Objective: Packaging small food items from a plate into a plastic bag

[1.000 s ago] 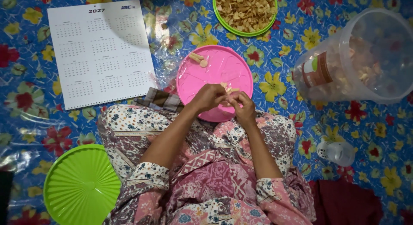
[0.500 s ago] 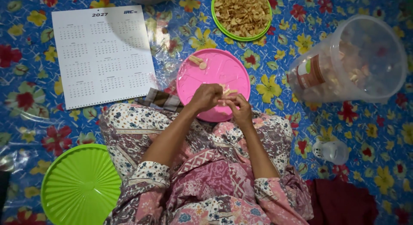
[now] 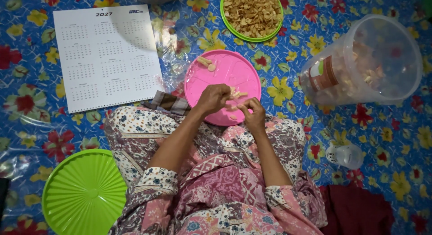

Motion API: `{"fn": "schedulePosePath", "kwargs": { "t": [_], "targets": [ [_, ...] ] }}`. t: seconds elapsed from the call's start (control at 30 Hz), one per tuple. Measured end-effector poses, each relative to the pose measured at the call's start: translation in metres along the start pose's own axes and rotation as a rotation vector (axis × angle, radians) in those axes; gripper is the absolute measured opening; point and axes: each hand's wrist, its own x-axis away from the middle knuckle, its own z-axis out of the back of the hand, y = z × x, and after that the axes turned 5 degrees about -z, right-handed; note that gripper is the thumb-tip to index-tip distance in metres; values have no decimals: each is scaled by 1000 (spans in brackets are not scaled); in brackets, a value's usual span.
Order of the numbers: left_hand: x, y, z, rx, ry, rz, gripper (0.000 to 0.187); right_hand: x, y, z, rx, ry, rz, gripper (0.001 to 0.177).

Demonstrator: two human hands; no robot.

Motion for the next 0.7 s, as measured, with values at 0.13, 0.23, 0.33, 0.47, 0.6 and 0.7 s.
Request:
{"fn": "schedulePosePath", "kwargs": {
  "t": [0.13,0.23,0.33,0.47,0.6,0.7],
  "targets": [
    [-1,18,13,-13,17,52,1,0,-4,-1,-40,15,-53,17],
    [-3,21,16,5,23,83,5,-2,-8,-6,-74,30,-122,15],
    [-4,38,29,16,58,107,6,-3,-20,-4,-105,34,-160,10],
    [-6,30,23,0,51,152,6,-6,-5,-4,-105,52,-192,15],
    [-9,17,19,10,67,130,10,-8,-4,-4,-77,66,-179,14],
    [-11,13,18,9,85,129,10,-9,2,-6,-75,68,-194,15]
  ]
}}
